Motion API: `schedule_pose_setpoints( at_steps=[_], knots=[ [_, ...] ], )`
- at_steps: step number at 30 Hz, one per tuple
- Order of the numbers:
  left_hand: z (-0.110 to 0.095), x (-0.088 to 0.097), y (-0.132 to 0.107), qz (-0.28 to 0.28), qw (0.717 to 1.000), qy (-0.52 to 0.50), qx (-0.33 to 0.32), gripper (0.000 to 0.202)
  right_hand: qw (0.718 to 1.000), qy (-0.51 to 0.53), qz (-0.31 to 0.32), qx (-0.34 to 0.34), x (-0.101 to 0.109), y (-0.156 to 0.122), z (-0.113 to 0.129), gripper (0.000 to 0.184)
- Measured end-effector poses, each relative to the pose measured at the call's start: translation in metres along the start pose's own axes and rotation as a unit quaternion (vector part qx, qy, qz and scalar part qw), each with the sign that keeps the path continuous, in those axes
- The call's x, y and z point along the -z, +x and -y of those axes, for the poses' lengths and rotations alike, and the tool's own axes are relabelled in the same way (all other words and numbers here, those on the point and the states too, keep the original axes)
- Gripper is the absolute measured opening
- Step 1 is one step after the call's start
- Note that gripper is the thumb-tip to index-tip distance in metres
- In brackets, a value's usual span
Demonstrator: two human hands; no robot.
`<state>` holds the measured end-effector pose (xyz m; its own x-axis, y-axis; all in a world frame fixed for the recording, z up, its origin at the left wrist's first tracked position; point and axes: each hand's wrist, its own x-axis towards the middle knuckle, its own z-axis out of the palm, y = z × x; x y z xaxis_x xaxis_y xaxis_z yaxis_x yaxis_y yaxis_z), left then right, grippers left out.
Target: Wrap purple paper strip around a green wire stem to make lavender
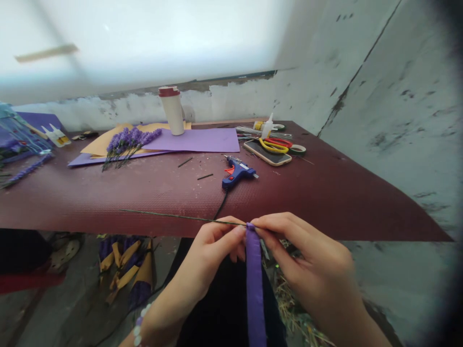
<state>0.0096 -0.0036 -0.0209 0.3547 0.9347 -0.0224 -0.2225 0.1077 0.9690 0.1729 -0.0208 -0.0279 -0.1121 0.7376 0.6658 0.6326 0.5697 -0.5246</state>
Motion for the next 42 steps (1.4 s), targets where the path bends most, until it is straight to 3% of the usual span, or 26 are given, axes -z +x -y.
schedule_pose_setpoints(
  at_steps=[10,15,20,25,36,42],
  knots=[
    [0.008,0.0,0.006,-0.021,1.0,-0.006,0.012,0.026,0.999,0.032,0.011,0.031,-0.002,-0.002,-0.002,0.018],
    [0.005,-0.002,0.006,-0.045,0.999,0.021,-0.006,0.025,0.993,0.105,0.04,-0.046,0.001,0.005,-0.006,0.016],
    [0.004,-0.001,0.004,-0.052,0.996,0.068,-0.017,0.021,0.963,0.187,0.105,-0.164,0.006,0.009,-0.005,0.013],
    [0.004,-0.001,0.0,-0.053,0.991,0.123,-0.03,0.02,0.947,0.193,0.136,-0.217,0.009,0.014,-0.003,0.016],
    [0.009,0.005,0.003,-0.031,0.991,0.119,-0.046,0.014,0.961,0.15,0.076,-0.22,0.003,0.015,0.001,0.009],
    [0.005,0.004,0.004,-0.03,0.996,0.08,0.011,0.018,0.977,0.138,0.049,-0.155,0.0,0.015,-0.001,0.01]
  ],
)
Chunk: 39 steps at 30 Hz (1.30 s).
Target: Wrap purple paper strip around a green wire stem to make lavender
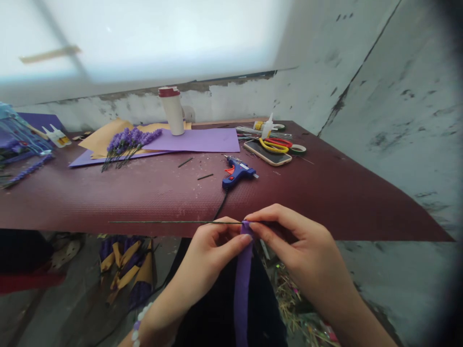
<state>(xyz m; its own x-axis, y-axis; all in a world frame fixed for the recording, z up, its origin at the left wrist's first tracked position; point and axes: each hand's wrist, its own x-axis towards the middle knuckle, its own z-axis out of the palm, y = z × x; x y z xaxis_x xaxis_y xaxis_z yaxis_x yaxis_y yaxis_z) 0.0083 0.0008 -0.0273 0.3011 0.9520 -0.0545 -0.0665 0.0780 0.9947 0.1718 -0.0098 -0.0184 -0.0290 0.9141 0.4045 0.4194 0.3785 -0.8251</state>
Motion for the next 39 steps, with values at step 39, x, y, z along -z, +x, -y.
schedule_pose_setpoints(
  at_steps=[39],
  knots=[
    [0.0,-0.008,0.001,-0.077,0.993,0.053,-0.075,0.02,0.992,-0.078,0.036,0.095,0.0,-0.002,-0.006,0.018]
  ],
)
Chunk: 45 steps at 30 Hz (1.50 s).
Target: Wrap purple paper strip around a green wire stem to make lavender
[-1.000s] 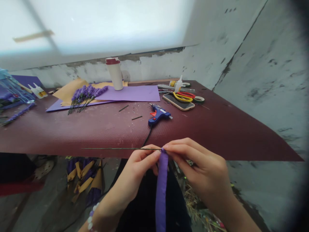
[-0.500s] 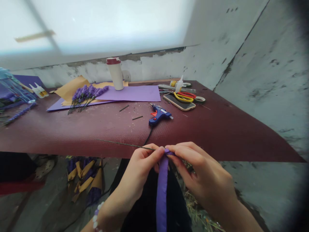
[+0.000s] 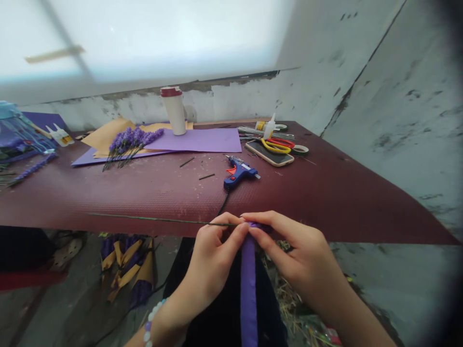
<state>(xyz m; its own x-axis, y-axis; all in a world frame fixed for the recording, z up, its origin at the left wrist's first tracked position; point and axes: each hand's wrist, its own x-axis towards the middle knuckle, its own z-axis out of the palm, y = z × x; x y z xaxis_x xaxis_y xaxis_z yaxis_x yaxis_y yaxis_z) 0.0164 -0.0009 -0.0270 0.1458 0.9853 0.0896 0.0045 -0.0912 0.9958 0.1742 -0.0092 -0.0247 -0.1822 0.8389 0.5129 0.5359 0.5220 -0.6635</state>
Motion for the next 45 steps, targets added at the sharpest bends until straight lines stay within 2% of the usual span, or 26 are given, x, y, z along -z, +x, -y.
schedule_pose_setpoints(
  at_steps=[4,8,14,21,26,33,38,40,45],
  knots=[
    [-0.001,0.001,-0.002,0.015,1.0,0.022,-0.007,0.022,1.0,0.02,0.01,-0.018,0.005,0.004,0.003,0.014],
    [0.002,0.0,0.0,0.022,1.0,0.012,0.004,0.023,1.0,0.008,-0.011,-0.014,0.004,0.003,0.004,0.014],
    [0.01,-0.002,0.003,0.007,0.99,-0.12,0.068,0.015,0.997,-0.031,-0.076,-0.003,-0.005,0.004,0.003,0.013],
    [0.008,0.003,0.005,0.03,0.985,-0.131,0.105,0.014,0.995,-0.045,-0.089,0.008,-0.009,0.004,0.003,0.013],
    [0.009,0.006,0.003,0.059,0.974,-0.176,0.132,0.015,0.994,-0.048,-0.096,0.028,-0.011,0.0,0.002,0.014],
    [0.005,0.008,0.0,0.072,0.977,-0.164,0.12,0.014,0.995,-0.041,-0.074,0.056,-0.011,-0.002,-0.004,0.014],
    [0.002,0.004,-0.002,0.013,0.974,-0.189,0.122,0.026,0.995,-0.04,-0.049,0.071,-0.009,-0.003,-0.002,0.015],
    [0.002,0.002,-0.001,0.016,0.98,-0.166,0.11,0.029,0.995,-0.044,-0.043,0.078,-0.008,-0.003,0.0,0.016],
    [0.002,0.002,0.002,0.023,0.988,-0.117,0.102,0.035,0.994,-0.062,-0.069,0.053,-0.008,-0.004,0.003,0.017]
  ],
)
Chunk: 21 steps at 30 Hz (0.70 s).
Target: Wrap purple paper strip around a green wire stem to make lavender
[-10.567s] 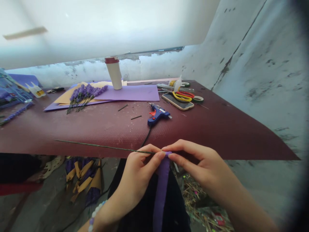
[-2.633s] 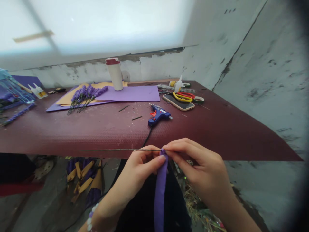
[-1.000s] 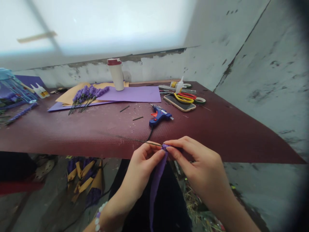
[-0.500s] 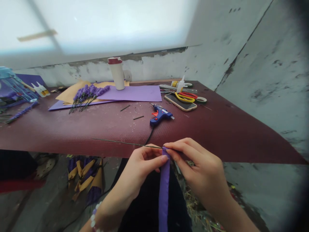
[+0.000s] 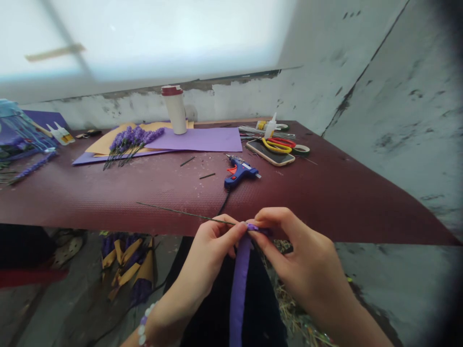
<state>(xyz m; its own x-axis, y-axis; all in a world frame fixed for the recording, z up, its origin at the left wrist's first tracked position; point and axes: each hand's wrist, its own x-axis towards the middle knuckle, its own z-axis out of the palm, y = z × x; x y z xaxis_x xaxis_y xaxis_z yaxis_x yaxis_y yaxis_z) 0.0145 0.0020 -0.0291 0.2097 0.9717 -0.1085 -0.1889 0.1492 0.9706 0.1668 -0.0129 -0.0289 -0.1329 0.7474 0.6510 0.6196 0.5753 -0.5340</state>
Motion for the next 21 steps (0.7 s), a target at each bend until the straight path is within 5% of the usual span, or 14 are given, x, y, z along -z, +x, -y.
schedule_pose_setpoints(
  at_steps=[8,15,21],
  knots=[
    [0.004,0.004,0.002,0.01,0.999,0.027,-0.018,0.023,1.0,-0.01,-0.004,-0.006,-0.003,-0.002,0.0,0.018],
    [0.005,0.004,0.003,-0.009,0.998,0.049,-0.043,0.02,0.983,0.121,0.058,-0.124,0.005,0.002,-0.002,0.014],
    [0.0,0.002,0.0,-0.018,0.994,0.083,-0.074,0.016,0.977,0.107,0.098,-0.156,0.01,0.008,-0.002,0.01]
  ],
)
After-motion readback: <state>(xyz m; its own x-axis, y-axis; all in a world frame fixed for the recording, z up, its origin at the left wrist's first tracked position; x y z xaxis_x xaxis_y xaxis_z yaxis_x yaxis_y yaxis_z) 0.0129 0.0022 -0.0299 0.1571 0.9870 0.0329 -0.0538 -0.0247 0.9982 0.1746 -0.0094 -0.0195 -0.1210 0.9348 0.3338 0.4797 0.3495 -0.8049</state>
